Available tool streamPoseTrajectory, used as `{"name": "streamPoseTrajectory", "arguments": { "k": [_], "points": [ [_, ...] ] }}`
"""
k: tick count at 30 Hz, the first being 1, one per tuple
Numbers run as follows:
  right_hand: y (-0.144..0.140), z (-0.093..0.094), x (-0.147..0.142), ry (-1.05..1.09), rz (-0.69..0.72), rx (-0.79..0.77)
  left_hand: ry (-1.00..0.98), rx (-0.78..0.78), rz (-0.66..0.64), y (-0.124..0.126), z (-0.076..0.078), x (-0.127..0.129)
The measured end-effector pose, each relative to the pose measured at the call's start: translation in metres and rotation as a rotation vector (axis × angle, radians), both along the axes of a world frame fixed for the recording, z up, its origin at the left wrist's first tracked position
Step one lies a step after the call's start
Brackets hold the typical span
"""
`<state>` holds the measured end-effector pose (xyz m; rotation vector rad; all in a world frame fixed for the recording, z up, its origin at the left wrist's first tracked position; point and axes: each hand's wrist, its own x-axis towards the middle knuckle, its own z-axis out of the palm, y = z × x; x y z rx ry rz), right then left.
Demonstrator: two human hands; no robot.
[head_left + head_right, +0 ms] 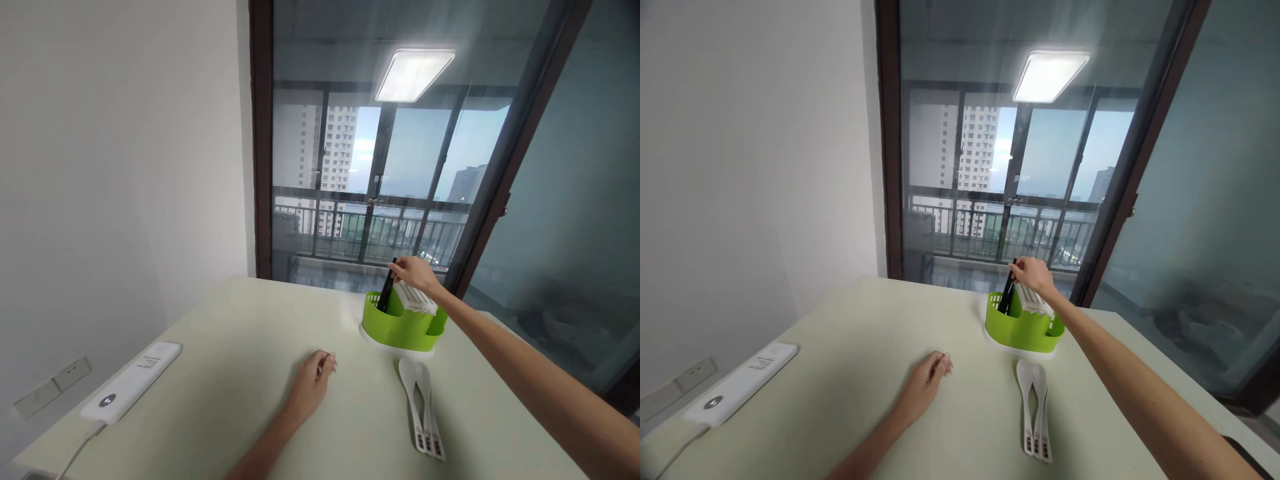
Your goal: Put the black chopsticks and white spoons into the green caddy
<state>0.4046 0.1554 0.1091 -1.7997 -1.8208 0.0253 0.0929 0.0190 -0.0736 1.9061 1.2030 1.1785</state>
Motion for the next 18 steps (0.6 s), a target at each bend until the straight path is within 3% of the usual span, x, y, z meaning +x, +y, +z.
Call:
{"name": "streamPoseTrajectory", "arguments": {
  "k": [5, 11, 14, 18],
  "points": [
    [0.011, -0.018, 0.001, -0.034, -0.084, -0.054, 0.004, -0.002, -0.012, -0.001, 0.001, 0.001],
    [-0.001, -0.003, -0.003, -0.153, -0.201, 0.087, 0.013, 0.007, -0.021, -0.001, 0.005, 0.000],
    [-0.015, 0.009, -0.008, -0.227, -0.154, 0.137, 0.019, 0.013, -0.022, -0.002, 0.005, 0.000],
    [-0.045, 0.018, -0.020, -0.343, 0.026, 0.111, 0.028, 0.018, -0.021, -0.002, 0.006, 0.000]
  ]
}}
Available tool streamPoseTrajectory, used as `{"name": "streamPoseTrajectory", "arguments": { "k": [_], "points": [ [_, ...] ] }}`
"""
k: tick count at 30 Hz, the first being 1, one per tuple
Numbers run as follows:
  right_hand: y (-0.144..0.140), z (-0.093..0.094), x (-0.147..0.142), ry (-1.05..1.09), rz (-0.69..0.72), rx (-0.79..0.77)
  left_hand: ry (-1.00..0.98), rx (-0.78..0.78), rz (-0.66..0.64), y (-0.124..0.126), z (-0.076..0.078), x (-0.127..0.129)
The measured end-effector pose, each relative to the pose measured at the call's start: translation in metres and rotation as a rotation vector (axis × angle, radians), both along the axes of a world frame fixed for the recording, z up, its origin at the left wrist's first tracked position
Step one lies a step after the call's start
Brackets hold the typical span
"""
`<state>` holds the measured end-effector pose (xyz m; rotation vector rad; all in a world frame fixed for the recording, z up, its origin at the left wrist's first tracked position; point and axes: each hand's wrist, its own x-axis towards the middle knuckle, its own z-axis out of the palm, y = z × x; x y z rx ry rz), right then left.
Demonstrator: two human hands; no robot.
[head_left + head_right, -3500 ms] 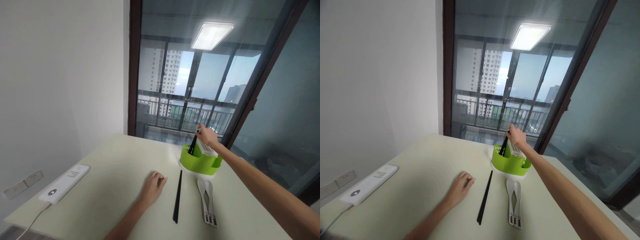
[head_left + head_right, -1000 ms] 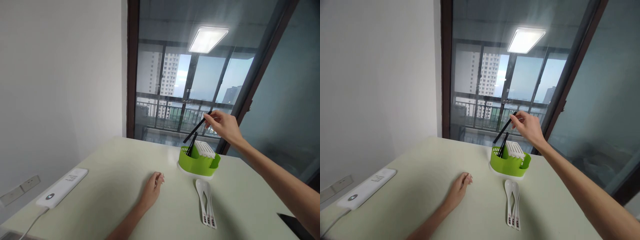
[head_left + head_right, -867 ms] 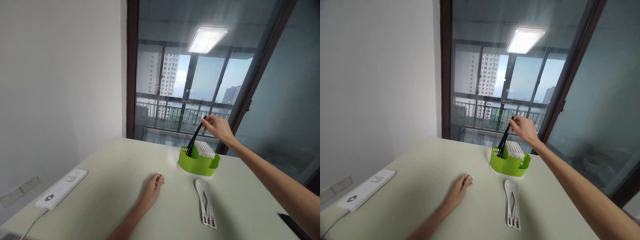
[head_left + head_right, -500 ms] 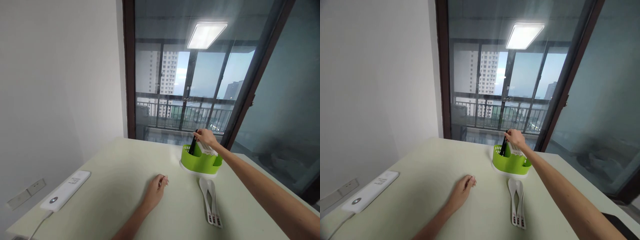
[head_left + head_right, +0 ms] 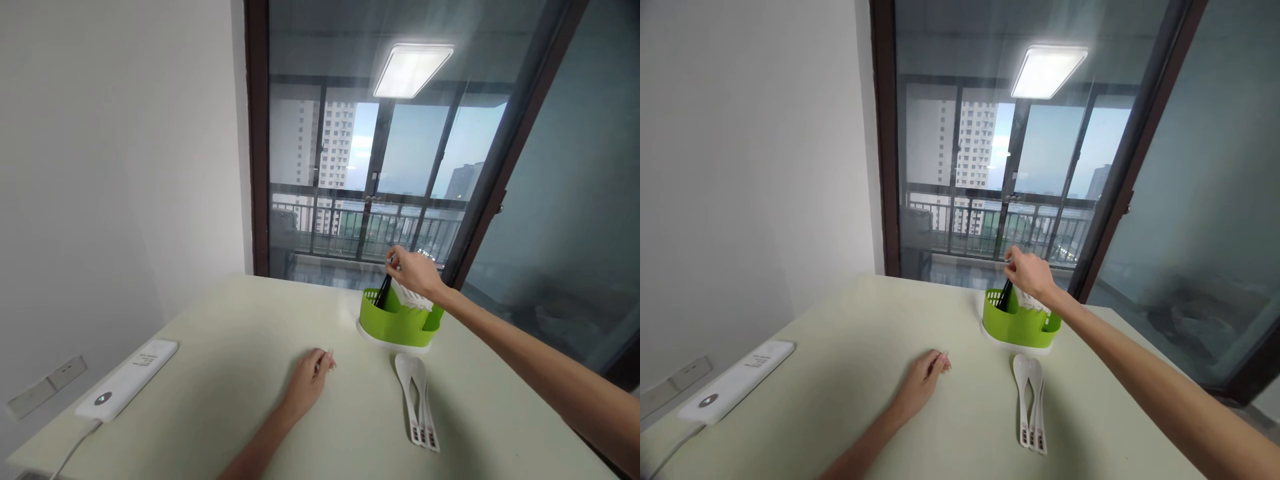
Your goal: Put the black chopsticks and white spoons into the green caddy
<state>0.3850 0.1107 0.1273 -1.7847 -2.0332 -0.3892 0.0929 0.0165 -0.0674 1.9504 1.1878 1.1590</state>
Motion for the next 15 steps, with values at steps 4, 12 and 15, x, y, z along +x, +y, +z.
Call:
{"name": "streamPoseTrajectory", "arguments": {
  "k": [4, 12, 15],
  "points": [
    [-0.044, -0.016, -0.008, -0.141, 0.173, -0.184, 0.014, -0.001, 0.001, -0.001, 0.002, 0.000],
    [-0.099, -0.104, 0.021, -0.205, 0.098, -0.554, 0.038, 0.012, -0.016, -0.001, 0.003, 0.001],
    [-0.097, -0.124, 0.033, -0.142, 0.074, -0.587, 0.048, 0.016, -0.016, -0.001, 0.003, 0.000]
  ]
}}
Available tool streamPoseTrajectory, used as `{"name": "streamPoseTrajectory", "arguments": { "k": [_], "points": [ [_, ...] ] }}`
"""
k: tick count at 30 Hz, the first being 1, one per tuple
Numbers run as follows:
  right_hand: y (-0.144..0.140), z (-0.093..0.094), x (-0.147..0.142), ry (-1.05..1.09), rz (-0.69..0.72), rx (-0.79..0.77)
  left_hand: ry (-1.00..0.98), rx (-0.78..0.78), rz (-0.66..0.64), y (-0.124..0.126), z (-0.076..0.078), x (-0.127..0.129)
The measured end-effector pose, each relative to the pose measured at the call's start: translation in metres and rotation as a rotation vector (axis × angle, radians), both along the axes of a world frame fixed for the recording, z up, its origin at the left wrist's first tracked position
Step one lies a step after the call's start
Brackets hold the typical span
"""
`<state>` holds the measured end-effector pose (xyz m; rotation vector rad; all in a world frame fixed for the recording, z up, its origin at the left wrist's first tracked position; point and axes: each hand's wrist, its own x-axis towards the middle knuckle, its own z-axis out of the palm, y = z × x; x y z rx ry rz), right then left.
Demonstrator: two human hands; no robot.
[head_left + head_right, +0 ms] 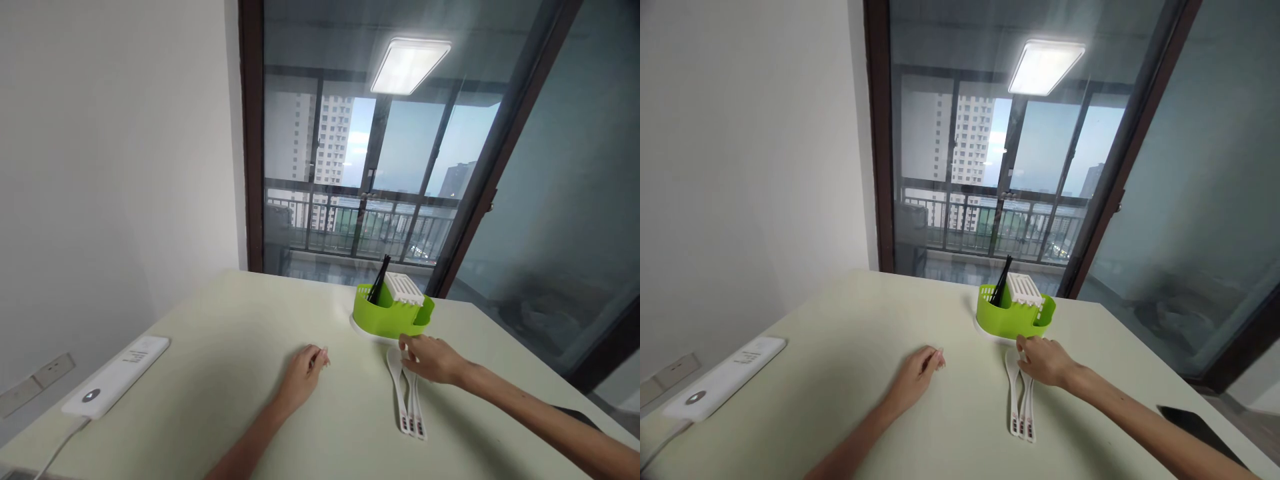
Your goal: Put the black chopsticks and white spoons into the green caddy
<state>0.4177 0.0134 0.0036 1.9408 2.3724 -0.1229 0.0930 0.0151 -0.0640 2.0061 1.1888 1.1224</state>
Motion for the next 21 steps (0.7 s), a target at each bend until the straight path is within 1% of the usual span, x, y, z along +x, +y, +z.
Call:
{"name": "streamPoseTrajectory", "arguments": {
  "k": [5, 12, 17, 21],
  "points": [
    [0.012, -0.016, 0.002, 0.126, -0.008, -0.041, 0.020, 0.001, 0.004, 0.001, 0.001, -0.001],
    [0.021, -0.029, -0.014, 0.221, -0.036, -0.157, 0.029, -0.002, 0.006, 0.001, 0.001, 0.000],
    [0.018, -0.030, -0.035, 0.294, -0.010, -0.226, 0.031, -0.003, 0.004, 0.002, 0.000, 0.000],
    [0.012, -0.022, -0.055, 0.383, 0.062, -0.251, 0.032, 0.006, 0.004, 0.002, 0.000, 0.000]
  ]
}}
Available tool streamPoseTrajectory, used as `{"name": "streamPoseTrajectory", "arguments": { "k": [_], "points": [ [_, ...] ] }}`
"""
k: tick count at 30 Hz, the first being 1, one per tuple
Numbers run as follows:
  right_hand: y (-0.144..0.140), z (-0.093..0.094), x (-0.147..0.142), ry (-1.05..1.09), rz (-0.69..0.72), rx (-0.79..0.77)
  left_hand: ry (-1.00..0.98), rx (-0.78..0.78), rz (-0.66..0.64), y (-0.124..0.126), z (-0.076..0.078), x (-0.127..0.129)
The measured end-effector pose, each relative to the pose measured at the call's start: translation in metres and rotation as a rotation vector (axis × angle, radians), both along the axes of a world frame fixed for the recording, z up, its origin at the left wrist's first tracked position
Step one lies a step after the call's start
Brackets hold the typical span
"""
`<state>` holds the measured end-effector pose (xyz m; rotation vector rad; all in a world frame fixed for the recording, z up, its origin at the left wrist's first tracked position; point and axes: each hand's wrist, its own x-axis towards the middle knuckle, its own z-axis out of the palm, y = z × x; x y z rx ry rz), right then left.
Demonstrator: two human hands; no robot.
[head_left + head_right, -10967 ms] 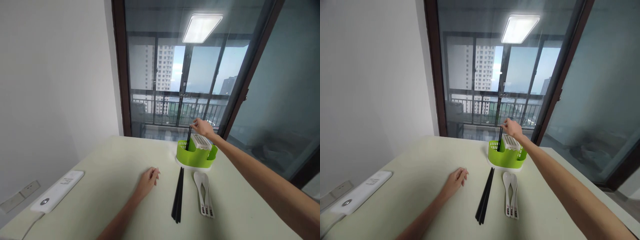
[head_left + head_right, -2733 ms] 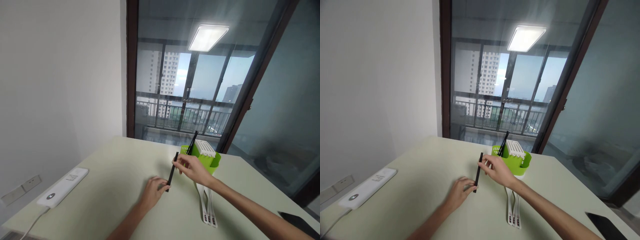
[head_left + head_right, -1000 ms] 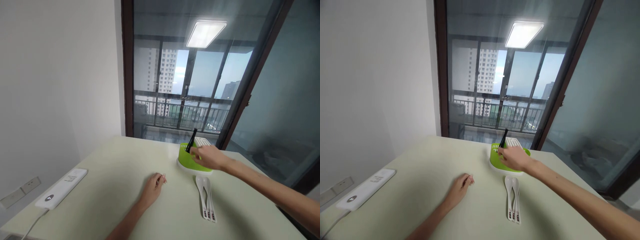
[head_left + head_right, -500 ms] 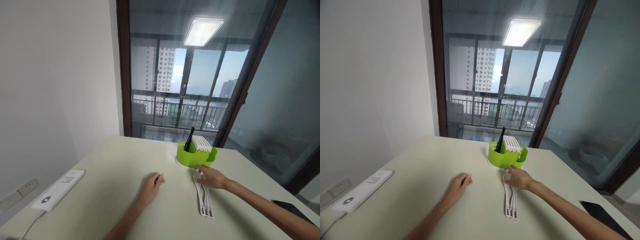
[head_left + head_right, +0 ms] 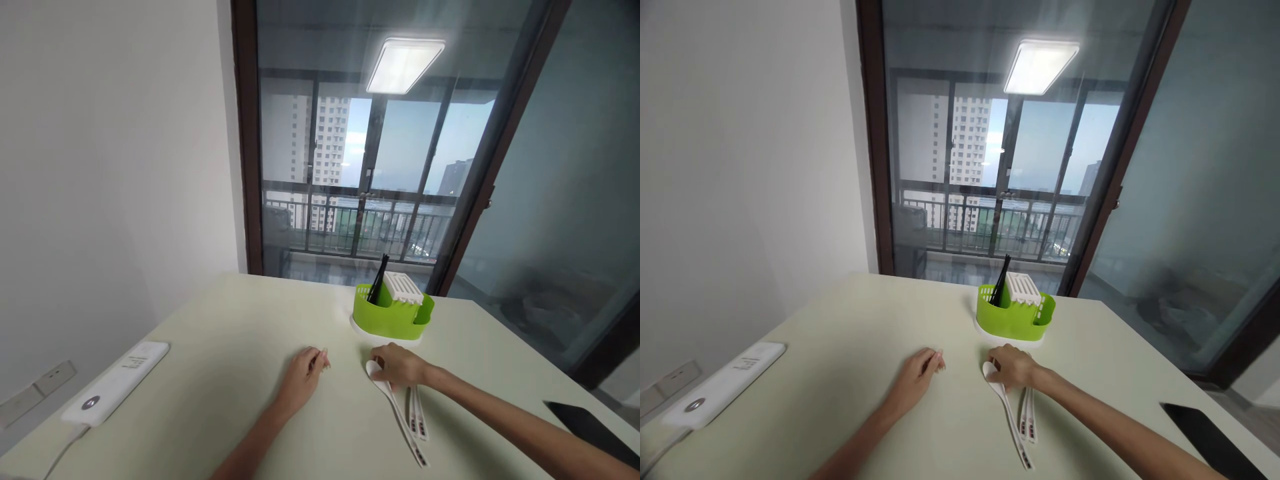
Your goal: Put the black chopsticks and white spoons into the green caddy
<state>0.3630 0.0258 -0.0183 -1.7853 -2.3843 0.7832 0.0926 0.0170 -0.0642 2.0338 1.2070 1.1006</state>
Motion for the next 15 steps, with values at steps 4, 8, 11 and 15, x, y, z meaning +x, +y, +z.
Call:
{"name": "streamPoseTrajectory", "arguments": {
  "k": [4, 8, 11, 15],
  "points": [
    [-0.001, 0.025, -0.012, 0.158, 0.038, 0.050, 0.001, 0.002, -0.001, 0.000, -0.001, 0.000],
    [0.000, 0.075, -0.005, 0.292, -0.008, 0.211, 0.004, 0.000, 0.001, -0.001, -0.001, 0.000],
    [-0.001, 0.119, 0.009, 0.349, -0.074, 0.471, 0.004, 0.001, -0.001, -0.001, -0.001, -0.001],
    [0.001, 0.154, 0.029, 0.219, -0.150, 0.926, 0.004, 0.001, -0.004, -0.001, -0.001, -0.001]
  ]
}}
